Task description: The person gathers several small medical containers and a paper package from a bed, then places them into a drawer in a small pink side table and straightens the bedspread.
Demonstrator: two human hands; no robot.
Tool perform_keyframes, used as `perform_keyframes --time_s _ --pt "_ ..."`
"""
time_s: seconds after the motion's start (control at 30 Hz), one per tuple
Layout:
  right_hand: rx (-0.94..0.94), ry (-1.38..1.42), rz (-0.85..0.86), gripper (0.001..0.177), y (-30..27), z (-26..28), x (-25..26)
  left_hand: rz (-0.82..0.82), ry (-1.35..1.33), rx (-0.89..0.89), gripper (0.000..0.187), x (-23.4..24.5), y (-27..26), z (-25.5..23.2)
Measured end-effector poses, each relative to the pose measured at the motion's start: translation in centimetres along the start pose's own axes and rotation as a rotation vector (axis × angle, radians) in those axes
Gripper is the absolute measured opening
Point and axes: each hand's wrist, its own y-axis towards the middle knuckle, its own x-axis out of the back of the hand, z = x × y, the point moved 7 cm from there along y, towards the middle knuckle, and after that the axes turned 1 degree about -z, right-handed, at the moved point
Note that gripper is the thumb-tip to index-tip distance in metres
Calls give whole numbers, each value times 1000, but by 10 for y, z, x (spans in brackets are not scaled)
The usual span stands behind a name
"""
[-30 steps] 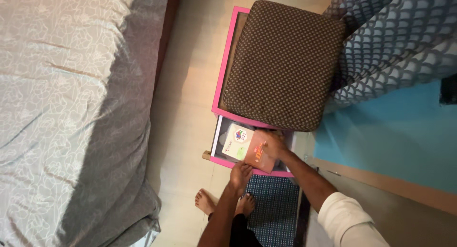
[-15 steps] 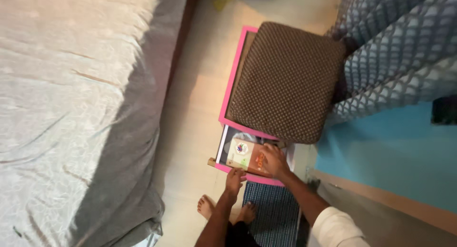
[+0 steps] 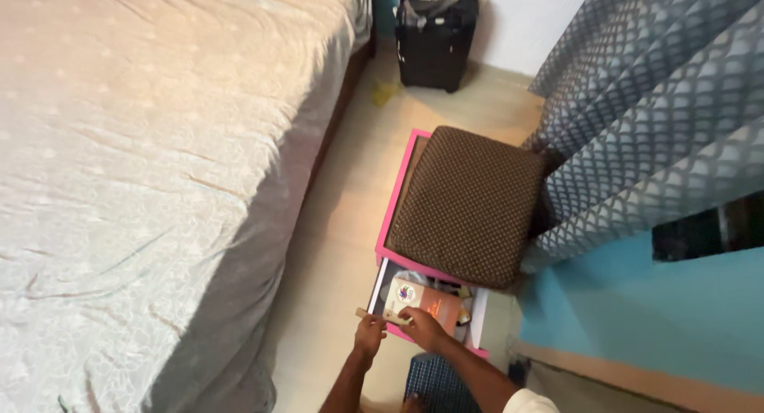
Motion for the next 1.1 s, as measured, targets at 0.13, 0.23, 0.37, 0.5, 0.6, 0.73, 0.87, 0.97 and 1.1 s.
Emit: perform_keyframes --time_s 0.13,0.23,0.37,0.5,0.6,0.73,0.87,0.97,1.1 --pt "-27 57 5 34 -3 34 -1 22 -35 -54 26 9 -20 -32" --pt "61 44 -43 32 -11 65 2 12 -4 -55 24 18 -29 -55" --pt "18 134 -19 29 -15 90 1 -26 -10 11 24 35 -44 -57" --pt "67 99 -31 29 -28 122 -6 -13 -28 -94 27 46 -49 -70" --pt "118 29 -1 29 -30 145 -10 -32 20 117 26 55 -62 -74" --pt "106 88 21 32 -29 162 -15 -45 52 43 27 78 -82 -94" --pt "61 12 24 39 -29 169 -18 -32 -14 -137 28 96 -76 -109" --pt "185 -52 17 36 -25 184 -18 -61 -5 -138 28 108 -91 -110" --pt "71 93 91 29 -25 186 -39 -63 17 -134 31 127 -115 -121"
